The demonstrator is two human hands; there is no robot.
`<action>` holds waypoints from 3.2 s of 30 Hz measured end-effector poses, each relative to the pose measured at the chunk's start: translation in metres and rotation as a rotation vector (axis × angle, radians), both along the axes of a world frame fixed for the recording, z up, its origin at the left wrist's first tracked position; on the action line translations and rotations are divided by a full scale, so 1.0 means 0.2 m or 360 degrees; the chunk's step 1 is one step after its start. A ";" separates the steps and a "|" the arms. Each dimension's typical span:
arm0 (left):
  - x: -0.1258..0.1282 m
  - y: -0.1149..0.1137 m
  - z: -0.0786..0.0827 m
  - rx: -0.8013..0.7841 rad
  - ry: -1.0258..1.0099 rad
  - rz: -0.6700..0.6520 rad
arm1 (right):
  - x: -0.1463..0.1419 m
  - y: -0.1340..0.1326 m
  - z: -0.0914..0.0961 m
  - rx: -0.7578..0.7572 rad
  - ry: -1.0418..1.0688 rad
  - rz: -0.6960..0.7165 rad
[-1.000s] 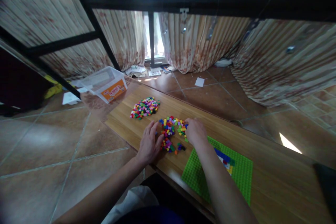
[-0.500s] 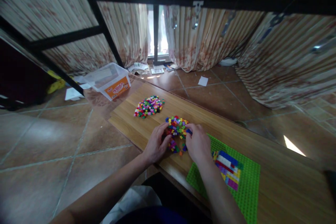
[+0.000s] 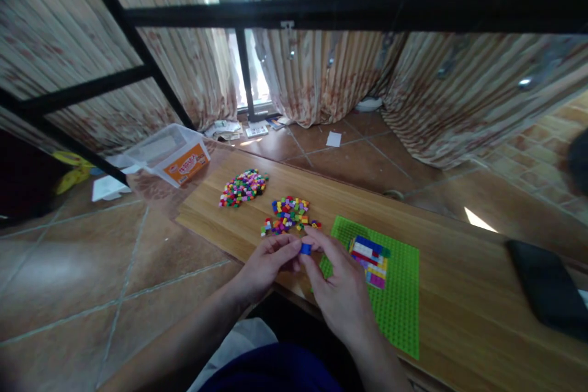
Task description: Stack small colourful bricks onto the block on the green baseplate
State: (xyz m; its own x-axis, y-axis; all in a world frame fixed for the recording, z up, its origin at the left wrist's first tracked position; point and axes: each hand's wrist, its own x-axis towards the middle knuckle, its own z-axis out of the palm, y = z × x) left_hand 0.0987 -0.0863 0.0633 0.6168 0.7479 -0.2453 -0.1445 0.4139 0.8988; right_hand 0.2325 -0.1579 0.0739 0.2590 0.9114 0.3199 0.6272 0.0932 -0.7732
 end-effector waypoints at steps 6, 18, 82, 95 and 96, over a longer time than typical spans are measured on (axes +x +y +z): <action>0.02 -0.10 0.08 -0.0112 0.0056 -0.0151 | 0.02 -0.16 -0.01 -0.0045 0.0181 -0.0078; 0.14 -0.33 0.01 -0.0488 0.0037 -0.0325 | 0.07 -0.46 -0.12 -0.0105 0.0756 -0.0376; 0.16 -0.14 -0.23 -0.0534 0.0189 -0.0279 | 0.46 -0.16 -0.18 -0.0381 -0.0616 -0.0599; 0.16 -0.14 -0.23 -0.0529 0.0169 -0.0296 | 0.42 -0.16 -0.20 -0.0229 -0.0608 -0.0634; 0.16 -0.14 -0.24 -0.0518 0.0167 -0.0294 | 0.42 -0.16 -0.20 -0.0214 -0.0611 -0.0643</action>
